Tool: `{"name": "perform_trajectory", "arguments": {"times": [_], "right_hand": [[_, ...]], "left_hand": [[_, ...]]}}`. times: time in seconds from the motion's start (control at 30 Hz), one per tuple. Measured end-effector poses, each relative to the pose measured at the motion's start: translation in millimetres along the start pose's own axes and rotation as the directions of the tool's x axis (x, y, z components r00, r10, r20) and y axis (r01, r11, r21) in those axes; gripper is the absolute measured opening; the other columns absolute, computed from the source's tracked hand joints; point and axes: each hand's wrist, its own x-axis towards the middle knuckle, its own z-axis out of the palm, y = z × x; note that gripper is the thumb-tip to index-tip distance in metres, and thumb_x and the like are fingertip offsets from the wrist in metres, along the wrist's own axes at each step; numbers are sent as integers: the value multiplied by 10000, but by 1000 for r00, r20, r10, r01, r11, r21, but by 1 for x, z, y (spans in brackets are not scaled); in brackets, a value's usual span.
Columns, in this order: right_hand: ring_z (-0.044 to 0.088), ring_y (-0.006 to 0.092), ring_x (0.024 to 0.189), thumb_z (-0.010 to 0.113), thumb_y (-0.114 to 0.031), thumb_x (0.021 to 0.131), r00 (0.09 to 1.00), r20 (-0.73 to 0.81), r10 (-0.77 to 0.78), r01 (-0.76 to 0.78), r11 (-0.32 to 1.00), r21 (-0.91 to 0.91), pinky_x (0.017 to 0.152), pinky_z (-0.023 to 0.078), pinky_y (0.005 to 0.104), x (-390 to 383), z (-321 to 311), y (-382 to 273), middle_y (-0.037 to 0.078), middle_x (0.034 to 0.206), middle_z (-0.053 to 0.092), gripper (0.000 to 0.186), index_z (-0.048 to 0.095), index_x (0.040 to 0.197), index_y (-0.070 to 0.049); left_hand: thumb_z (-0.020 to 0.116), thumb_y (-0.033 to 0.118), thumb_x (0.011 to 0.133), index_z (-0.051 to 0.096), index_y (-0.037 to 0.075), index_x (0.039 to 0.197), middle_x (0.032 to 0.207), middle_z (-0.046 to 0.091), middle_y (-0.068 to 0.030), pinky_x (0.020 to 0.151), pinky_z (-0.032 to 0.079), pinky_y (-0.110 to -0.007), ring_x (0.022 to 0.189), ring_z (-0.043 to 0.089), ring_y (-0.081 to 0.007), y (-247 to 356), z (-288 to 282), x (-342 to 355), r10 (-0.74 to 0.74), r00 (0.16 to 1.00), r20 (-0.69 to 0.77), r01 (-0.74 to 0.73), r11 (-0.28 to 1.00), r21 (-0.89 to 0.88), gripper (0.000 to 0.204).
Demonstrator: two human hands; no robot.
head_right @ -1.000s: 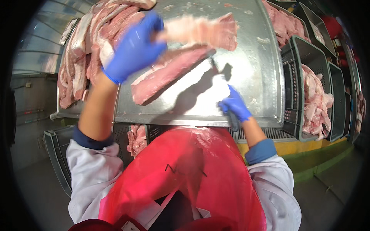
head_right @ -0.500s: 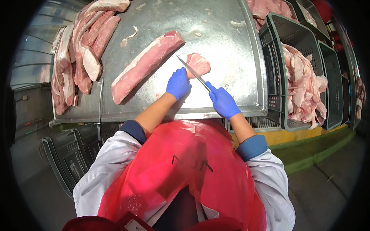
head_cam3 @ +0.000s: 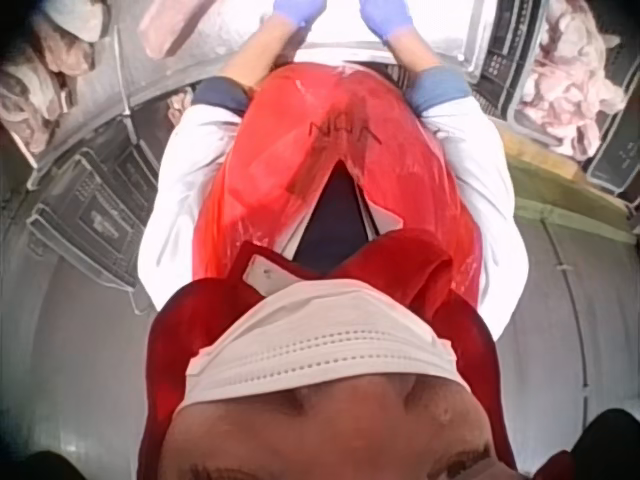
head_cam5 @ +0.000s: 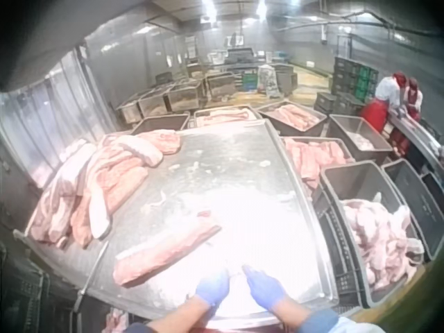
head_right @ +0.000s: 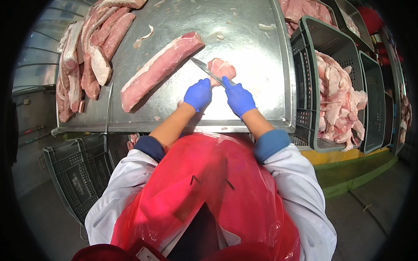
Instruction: The person trims fat and connective tissue from large cuts of raw meat using a knife on a stainless steel table. They repeatedly lift and reposition the meat to access different sides, placing trimmed pieces into a nearby bin.
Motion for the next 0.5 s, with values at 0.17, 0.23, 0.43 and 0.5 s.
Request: {"name": "perform_trajectory", "arguments": {"times": [0.17,0.23,0.43,0.5], "right_hand": [[648,490,927,461,-227,1017,954,-59,293,-290,955,56,837,525,549,-52,-34,85,339,1041,613,547,344,1550,-264],[646,490,935,482,-205,1011,973,-81,215,-217,976,-20,831,520,551,-61,-54,101,342,1014,622,564,340,1554,-251],[602,275,675,495,-203,1049,981,-190,29,63,884,463,669,473,414,-91,-63,63,165,723,586,510,401,1550,-198],[514,185,621,494,-169,1040,983,-110,147,-57,813,579,643,457,358,-114,-75,57,119,667,509,517,405,1548,-176]], "left_hand": [[503,207,945,577,-5,1055,1067,657,-267,854,530,-484,987,668,-416,-51,-20,0,-109,980,-165,62,961,-269,251],[541,211,915,570,-5,1064,999,664,-271,829,524,-480,956,682,-408,-79,-29,3,-250,960,-123,236,965,-115,264],[744,82,837,458,-7,1333,1168,622,-165,886,529,-377,1035,647,-258,-50,-58,-10,-74,928,-366,-182,766,-616,580],[745,33,834,420,0,1373,1191,590,-130,918,513,-359,1064,614,-217,5,-112,-13,14,945,-327,-277,566,-776,630]]}}
